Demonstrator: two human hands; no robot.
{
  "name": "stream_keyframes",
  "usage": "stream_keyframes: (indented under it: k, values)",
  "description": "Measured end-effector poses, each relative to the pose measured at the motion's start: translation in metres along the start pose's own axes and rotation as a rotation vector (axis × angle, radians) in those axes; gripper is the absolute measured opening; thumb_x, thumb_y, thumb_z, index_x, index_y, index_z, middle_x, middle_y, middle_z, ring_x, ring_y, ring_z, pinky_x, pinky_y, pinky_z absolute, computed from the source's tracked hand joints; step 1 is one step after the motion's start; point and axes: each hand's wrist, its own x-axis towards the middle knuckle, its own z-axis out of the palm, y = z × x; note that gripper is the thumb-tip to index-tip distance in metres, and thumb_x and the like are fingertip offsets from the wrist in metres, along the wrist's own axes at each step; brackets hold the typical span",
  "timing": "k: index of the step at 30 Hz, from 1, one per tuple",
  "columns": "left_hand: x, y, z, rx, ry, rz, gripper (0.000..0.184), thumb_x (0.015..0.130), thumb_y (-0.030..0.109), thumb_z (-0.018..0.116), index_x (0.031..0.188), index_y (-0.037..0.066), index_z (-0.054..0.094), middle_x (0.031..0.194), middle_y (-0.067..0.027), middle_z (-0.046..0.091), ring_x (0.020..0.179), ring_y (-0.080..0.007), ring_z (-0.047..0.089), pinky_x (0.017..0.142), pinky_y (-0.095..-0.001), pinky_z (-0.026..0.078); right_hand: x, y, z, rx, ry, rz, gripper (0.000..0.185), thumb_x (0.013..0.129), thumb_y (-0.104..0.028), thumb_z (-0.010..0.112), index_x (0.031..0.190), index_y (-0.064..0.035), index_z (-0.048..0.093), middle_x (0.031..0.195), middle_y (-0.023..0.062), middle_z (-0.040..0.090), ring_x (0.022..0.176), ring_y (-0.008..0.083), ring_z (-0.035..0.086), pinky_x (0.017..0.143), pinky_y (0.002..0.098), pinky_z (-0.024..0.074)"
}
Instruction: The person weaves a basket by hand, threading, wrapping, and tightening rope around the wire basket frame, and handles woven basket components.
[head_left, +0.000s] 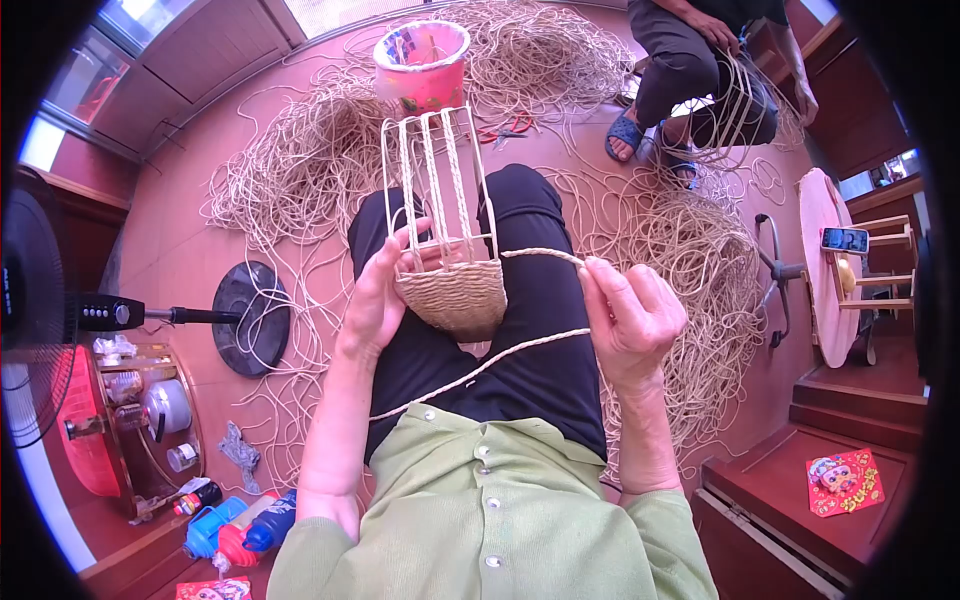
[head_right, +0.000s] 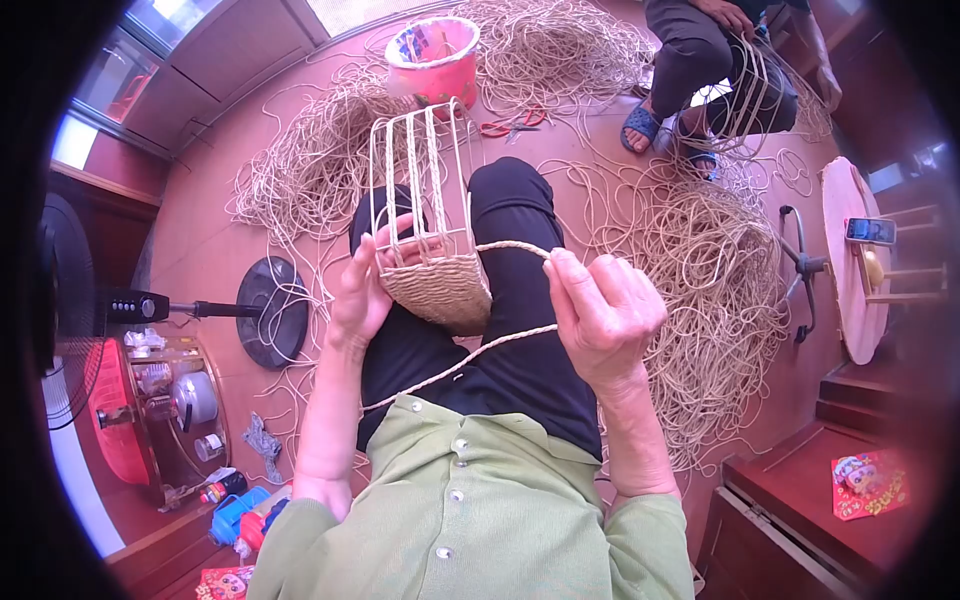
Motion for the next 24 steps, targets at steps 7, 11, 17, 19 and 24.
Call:
stream_keyframes:
  k: [7, 11, 17, 19, 24]
  values:
    - [0.024, 0.001, -0.020, -0.191, -0.236, -0.118, 0.099, 0.093, 0.072, 0.054, 0.154, -0.003, 0.033, 0.142, -0.0278, 0.054, 0.132, -0.0347, 0.056, 0.114, -0.0456, 0.042, -0.001, -0.007, 0.008, 0.043, 0.012, -0.062, 0.018, 0.078, -0.008, 0.082, 0.094, -0.0083, 0.074, 0.064, 0.0018, 0.048, 0.054, 0.0191, 0.051, 0.049, 0.0346, 0.0389]
    - [0.028, 0.007, -0.010, -0.166, -0.292, -0.149, 0.102, 0.091, 0.077, 0.050, 0.154, -0.003, 0.034, 0.142, -0.0282, 0.055, 0.134, -0.0363, 0.054, 0.115, -0.0468, 0.040, -0.001, -0.009, 0.021, 0.046, -0.007, -0.080, 0.019, 0.078, -0.008, 0.082, 0.094, -0.0088, 0.074, 0.064, 0.0021, 0.049, 0.053, 0.0191, 0.051, 0.049, 0.0346, 0.0392]
    - [0.030, 0.000, -0.018, -0.195, -0.345, -0.133, 0.103, 0.091, 0.077, 0.050, 0.153, -0.003, 0.033, 0.141, -0.0299, 0.055, 0.134, -0.0362, 0.054, 0.115, -0.0466, 0.041, -0.007, 0.000, 0.025, 0.218, 0.003, 0.164, 0.016, 0.080, -0.004, 0.081, 0.094, -0.0072, 0.075, 0.064, 0.0030, 0.052, 0.050, 0.0163, 0.049, 0.047, 0.0317, 0.0381]
    - [0.030, 0.000, -0.017, -0.204, -0.356, -0.125, 0.103, 0.091, 0.077, 0.050, 0.154, -0.003, 0.033, 0.141, -0.0298, 0.055, 0.134, -0.0359, 0.054, 0.115, -0.0462, 0.042, -0.008, 0.003, 0.020, 0.248, 0.028, 0.308, 0.014, 0.081, -0.002, 0.080, 0.094, -0.0050, 0.075, 0.064, 0.0001, 0.052, 0.050, 0.0088, 0.043, 0.047, 0.0270, 0.0333]
    - [0.029, 0.001, -0.015, -0.189, -0.339, -0.124, 0.102, 0.089, 0.079, 0.049, 0.153, 0.001, 0.034, 0.146, -0.0336, 0.048, 0.140, -0.0421, 0.047, 0.117, -0.0508, 0.037, -0.025, 0.029, 0.033, 0.317, -0.033, 0.429, 0.010, 0.083, -0.001, 0.079, 0.092, -0.0028, 0.076, 0.064, -0.0016, 0.050, 0.053, 0.0061, 0.039, 0.049, 0.0262, 0.0309]
